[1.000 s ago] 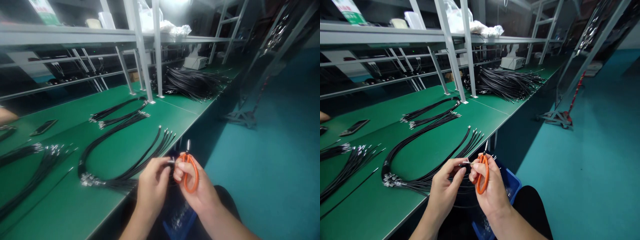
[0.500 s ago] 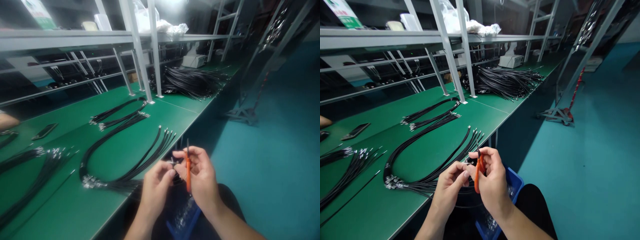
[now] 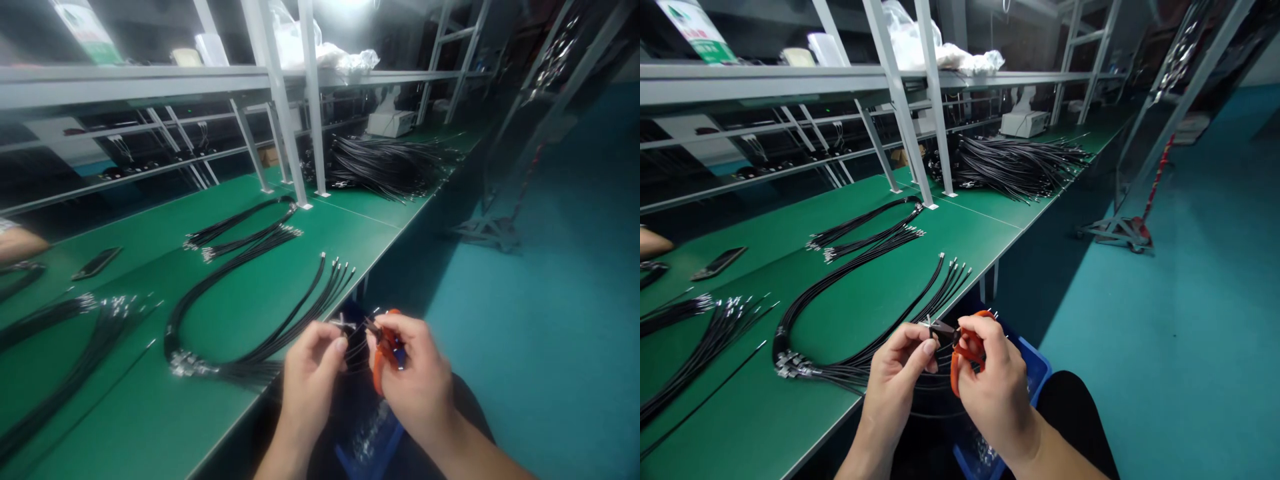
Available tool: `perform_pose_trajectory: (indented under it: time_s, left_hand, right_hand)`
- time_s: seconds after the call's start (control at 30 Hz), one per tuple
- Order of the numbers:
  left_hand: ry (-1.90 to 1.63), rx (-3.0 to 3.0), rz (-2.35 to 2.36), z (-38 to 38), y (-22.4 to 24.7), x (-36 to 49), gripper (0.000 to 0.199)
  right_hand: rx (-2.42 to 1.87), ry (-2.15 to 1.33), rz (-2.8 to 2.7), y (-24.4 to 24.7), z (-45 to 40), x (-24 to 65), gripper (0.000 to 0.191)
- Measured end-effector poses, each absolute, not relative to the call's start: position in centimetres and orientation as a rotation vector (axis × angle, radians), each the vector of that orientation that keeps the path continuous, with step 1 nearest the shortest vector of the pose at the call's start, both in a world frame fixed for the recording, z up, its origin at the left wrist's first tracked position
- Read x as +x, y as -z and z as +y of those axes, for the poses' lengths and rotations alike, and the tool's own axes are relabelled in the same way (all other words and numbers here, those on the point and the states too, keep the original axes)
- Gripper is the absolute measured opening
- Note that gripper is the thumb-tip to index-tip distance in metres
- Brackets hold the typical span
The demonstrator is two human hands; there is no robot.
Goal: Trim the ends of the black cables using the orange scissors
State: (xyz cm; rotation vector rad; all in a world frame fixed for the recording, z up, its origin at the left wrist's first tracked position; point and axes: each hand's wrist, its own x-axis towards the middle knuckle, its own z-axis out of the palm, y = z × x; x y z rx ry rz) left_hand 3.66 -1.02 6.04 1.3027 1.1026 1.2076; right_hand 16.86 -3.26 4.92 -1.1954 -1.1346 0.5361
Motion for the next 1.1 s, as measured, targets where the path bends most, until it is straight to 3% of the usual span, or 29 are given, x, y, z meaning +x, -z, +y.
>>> perform_pose_trajectory:
  time_s: [0.33,1.1]
  left_hand:
    - [-1.373,1.253,1.081,-0.8,-5.6,3.8,0.002]
    - [-1.298,1.49,1.172,-0.6,-4.6,4.4,0.005]
  right_hand:
    - [-1.118,-1.575,-0.832,-6.1,-5.2,16.4,0.017]
    - [-1.321,-1.616,-0.79,-7.0,-3.8,16.8,0.02]
